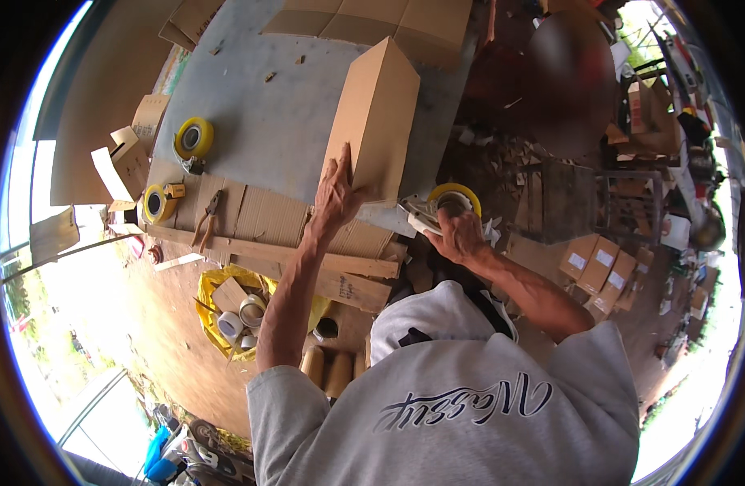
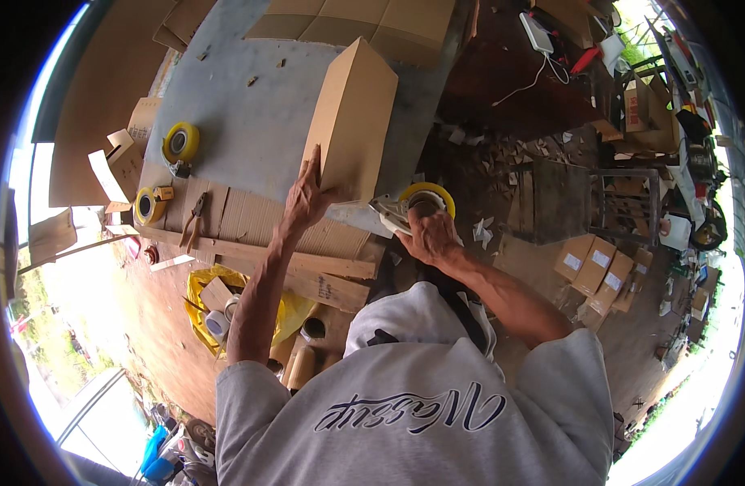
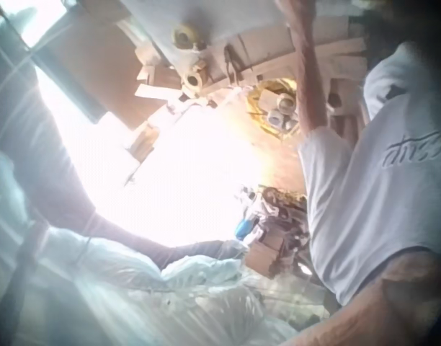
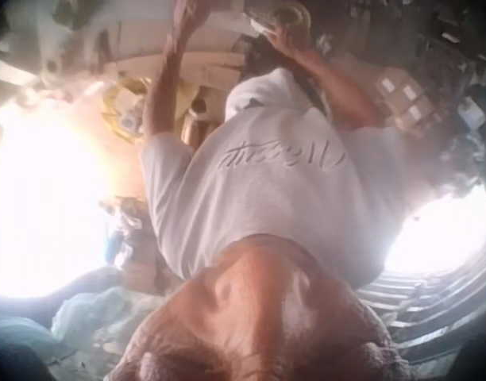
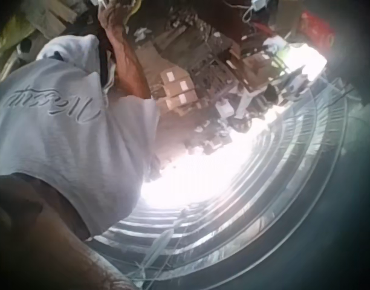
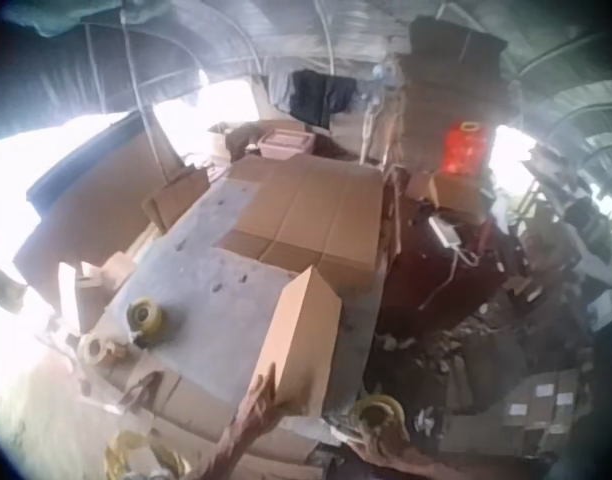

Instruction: The person folds a large cardboard sheet into a box shape, uses a utility knife to cut along scored lines, and secures the box with a tape dispenser. The workspace is cluttered with cardboard tubes and other materials.

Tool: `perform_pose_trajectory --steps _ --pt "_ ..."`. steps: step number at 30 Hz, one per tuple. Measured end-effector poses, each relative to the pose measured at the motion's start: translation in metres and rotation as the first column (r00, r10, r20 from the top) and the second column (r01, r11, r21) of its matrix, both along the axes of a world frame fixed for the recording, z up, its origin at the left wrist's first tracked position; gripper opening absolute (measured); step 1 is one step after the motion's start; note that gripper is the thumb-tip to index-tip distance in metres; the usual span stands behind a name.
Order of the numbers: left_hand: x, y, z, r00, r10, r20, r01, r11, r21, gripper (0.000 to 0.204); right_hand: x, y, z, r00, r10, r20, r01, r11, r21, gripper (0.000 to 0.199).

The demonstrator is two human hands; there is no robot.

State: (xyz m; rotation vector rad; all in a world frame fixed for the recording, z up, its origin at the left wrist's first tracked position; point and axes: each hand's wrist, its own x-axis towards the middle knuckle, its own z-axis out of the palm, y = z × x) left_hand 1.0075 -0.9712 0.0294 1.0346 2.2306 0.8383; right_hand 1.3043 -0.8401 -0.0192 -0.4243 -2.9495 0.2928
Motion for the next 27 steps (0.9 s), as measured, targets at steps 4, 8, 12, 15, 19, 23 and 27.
perform_pose_trajectory --steps 4,8,12,15,19,23,27 --pt "0.0 0.001 0.003 1.0 0.002 -0.028 -0.005 0.995 -0.102 0.106 -0.012 0.029 -0.014 0.998 -0.026 0.05 0.028 0.998 -0.055 0.064" --pt "0.003 0.001 0.005 0.999 0.031 0.036 -0.027 0.994 -0.102 0.105 -0.063 0.033 0.024 0.967 -0.031 0.252 0.066 0.989 -0.132 0.056" --pt "0.007 -0.004 -0.004 0.999 0.025 -0.04 -0.026 0.999 -0.036 0.103 -0.069 0.037 0.017 0.997 0.033 0.067 -0.035 0.999 0.03 0.052" --pt "0.011 0.0 0.002 0.997 0.047 -0.054 -0.051 0.997 -0.066 0.103 -0.085 0.035 0.035 0.992 0.012 0.125 -0.014 1.0 0.015 0.051" --pt "0.018 0.002 0.011 0.995 0.064 -0.079 -0.069 0.996 -0.064 0.101 -0.087 0.019 0.015 0.995 -0.04 0.096 0.028 0.993 0.117 0.051" --pt "0.02 0.002 0.005 0.991 0.072 -0.114 -0.079 0.996 -0.053 0.102 -0.084 0.009 0.013 0.998 -0.059 -0.005 0.059 0.983 0.174 0.044" --pt "0.021 0.0 0.004 0.992 0.097 -0.086 -0.105 0.99 -0.09 0.101 -0.105 -0.011 0.035 0.96 -0.26 0.101 0.26 0.966 0.012 0.02"
